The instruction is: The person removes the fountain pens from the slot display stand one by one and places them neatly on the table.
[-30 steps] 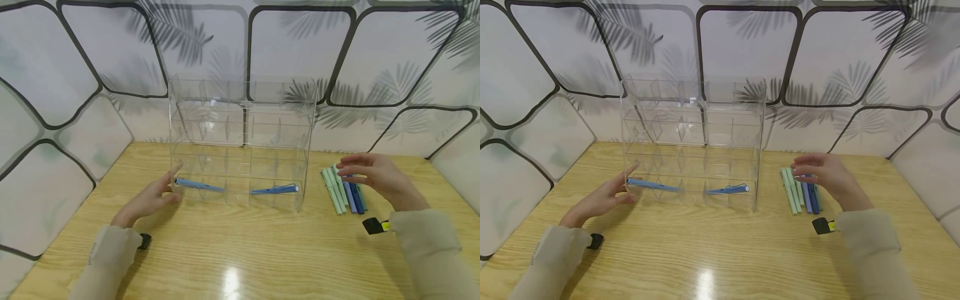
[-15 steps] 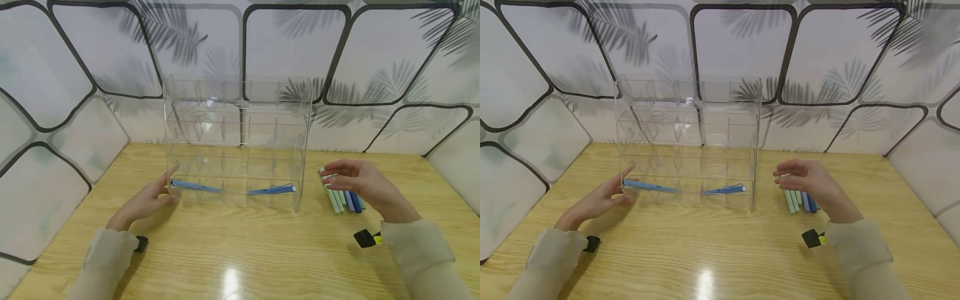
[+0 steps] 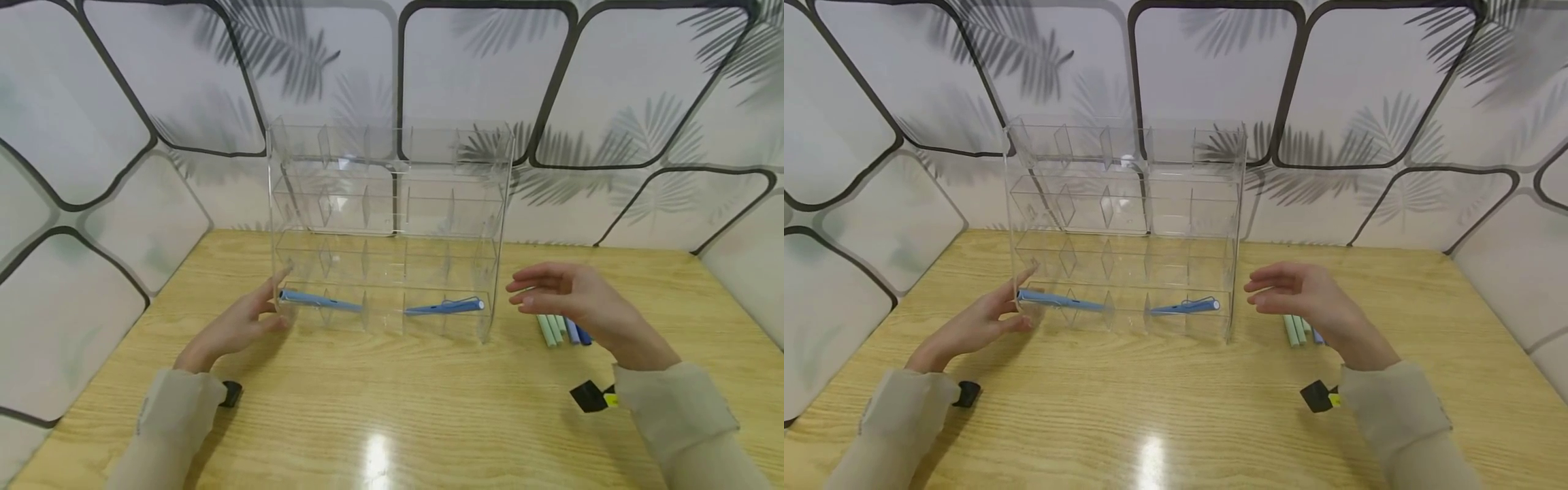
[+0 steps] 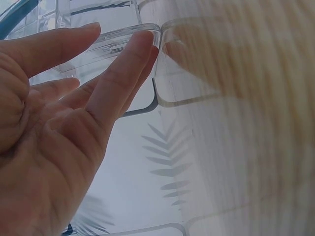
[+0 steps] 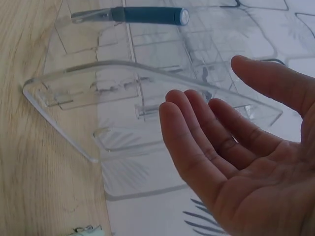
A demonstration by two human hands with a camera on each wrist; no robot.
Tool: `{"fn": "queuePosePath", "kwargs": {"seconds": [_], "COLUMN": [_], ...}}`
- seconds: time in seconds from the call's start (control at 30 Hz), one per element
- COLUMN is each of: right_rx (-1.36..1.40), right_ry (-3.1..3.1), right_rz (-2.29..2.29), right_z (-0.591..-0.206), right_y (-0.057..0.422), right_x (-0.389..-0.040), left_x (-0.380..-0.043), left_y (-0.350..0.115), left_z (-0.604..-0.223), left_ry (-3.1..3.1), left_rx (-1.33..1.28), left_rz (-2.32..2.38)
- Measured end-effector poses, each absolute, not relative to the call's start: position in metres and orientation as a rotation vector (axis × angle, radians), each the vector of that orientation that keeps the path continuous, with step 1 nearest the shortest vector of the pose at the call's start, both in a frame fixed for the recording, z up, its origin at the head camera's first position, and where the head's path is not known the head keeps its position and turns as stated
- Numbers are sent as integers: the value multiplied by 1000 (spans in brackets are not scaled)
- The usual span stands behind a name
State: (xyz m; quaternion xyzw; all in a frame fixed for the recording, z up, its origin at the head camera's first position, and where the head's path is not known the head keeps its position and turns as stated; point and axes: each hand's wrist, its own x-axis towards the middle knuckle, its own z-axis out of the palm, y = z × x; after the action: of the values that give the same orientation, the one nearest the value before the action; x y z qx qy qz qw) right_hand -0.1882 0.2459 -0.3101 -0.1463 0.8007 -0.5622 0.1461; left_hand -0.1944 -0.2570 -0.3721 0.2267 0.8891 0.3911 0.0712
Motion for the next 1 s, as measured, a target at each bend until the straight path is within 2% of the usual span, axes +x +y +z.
{"fn": "queuePosePath", "kwargs": {"seconds": [0.43, 1.0], "right_rx": [-574, -546], "right_ry": [2251, 2203], "right_rz": [-1643, -1579], "right_z": [-316, -324], "right_y": [226, 199], "right_x": [-182, -177], "left_x": [-193, -194], "left_y": [-254, -255], "left_z": [-373, -371], "left_ry": [2650, 2674], "left_rx": [662, 663], "left_rz": [1196, 1174]}}
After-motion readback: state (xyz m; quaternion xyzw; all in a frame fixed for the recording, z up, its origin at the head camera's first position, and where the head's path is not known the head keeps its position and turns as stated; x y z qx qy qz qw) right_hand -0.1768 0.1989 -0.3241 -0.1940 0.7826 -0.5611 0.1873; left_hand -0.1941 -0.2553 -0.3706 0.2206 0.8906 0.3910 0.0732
